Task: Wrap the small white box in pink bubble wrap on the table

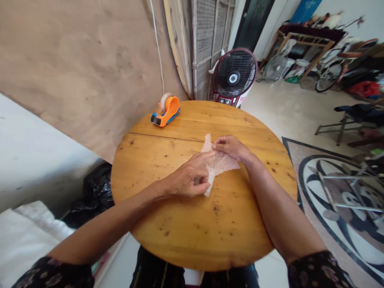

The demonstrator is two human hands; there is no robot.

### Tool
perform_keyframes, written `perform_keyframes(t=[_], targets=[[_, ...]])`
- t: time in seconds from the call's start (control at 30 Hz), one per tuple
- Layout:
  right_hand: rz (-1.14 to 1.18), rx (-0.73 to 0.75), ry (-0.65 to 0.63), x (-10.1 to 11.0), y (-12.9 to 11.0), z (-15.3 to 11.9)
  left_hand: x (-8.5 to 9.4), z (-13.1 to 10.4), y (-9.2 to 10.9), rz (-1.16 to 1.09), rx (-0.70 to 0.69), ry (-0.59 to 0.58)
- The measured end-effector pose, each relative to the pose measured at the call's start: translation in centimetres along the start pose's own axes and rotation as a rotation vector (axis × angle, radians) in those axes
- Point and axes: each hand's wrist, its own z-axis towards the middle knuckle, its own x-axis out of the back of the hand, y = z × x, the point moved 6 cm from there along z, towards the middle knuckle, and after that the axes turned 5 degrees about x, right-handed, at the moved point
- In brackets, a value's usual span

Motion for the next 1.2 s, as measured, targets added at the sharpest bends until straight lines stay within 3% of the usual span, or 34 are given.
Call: perform_keyframes(t=[0.2, 0.47, 0.6, 0.77, 0.97, 1.2], targets=[[0.026, 0.026, 0.045, 0.1, 0.6, 0.0, 0.3, -1.2, -0.2, 0.107, 0.116, 0.175], [0.044, 0.068, 0.066, -0.4, 0.6, 0.7, -1.4, -2.4, -1.6, -0.042, 0.312, 0.19], [0.039, 0.037, 0.021, -0.7, 0.4, 1.9, -1.1, -1.4, -2.0, -0.056, 0.32, 0.094], [-0.025, 0.056, -0.107, -0.6, 0.0, 2.5, -0.4, 0.4, -2.0, 0.012, 0.217, -0.049], [0.095, 0.078, -0.042, -0.5, 0.0, 1.3, -0.8, 0.8, -2.3, -0.097, 0.22, -0.128], [0.091, 0.082, -0.039, -0.5, 0.7, 2.2, -1.4, 1.4, -3.0, -0.174, 0.294, -0.31]])
